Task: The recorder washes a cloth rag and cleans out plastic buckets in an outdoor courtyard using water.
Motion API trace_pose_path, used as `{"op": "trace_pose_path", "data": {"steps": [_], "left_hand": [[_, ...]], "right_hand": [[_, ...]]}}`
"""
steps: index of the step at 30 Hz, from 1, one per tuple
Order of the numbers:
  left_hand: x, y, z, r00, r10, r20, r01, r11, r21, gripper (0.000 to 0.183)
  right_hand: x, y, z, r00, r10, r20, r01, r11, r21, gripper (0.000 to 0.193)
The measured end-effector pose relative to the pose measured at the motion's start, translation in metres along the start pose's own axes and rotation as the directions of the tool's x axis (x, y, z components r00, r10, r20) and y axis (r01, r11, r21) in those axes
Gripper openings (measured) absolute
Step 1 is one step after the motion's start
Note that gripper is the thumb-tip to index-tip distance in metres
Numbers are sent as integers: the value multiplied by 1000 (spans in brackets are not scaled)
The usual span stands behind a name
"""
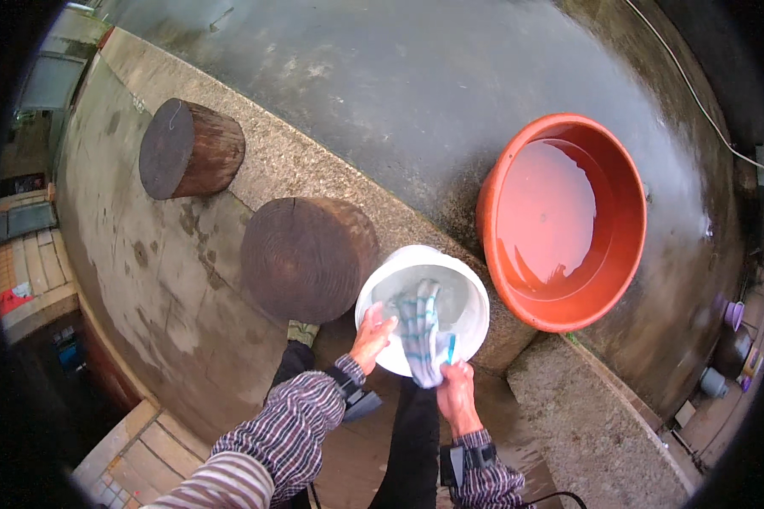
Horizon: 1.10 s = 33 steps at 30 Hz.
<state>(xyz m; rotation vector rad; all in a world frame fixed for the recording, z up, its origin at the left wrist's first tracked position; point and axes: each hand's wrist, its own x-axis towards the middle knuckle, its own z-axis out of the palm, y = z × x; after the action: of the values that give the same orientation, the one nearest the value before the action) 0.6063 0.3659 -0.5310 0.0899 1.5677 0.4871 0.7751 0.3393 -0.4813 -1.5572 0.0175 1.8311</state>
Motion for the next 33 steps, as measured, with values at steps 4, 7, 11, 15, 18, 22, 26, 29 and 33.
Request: {"op": "trace_pose_path", "data": {"steps": [4,7,11,15,18,22,26,29,33], "left_hand": [[25,3,6,972,-219,80,221,975,-17,83],[38,-15,6,949,-127,289,163,981,-104,70],[52,-45,0,928,-103,357,190,957,-220,47],[59,-62,-3,952,-133,276,164,982,-90,32],[57,-80,1,943,12,332,4,999,-49,24],[69,-100,-8,1000,-9,-5,9,983,186,27],[68,-82,-11,988,-11,-155,57,952,299,32],[51,-49,5,983,-64,170,83,991,-109,64],[56,-30,-17,997,-68,26,70,993,-96,75]], "right_hand": [[-48,-34,23,972,13,233,-52,985,164,44],[-54,-31,28,960,30,279,-95,970,224,49],[-21,-15,38,961,38,273,-61,995,74,44],[22,14,39,975,-59,213,136,920,-368,38],[54,37,28,923,-280,263,358,380,-853,29],[90,64,18,892,-361,271,383,288,-878,25],[142,78,-25,891,-445,88,179,168,-969,30],[171,74,-53,946,-296,-134,-66,230,-971,51],[181,65,0,964,-253,-87,-41,181,-983,80]]}}
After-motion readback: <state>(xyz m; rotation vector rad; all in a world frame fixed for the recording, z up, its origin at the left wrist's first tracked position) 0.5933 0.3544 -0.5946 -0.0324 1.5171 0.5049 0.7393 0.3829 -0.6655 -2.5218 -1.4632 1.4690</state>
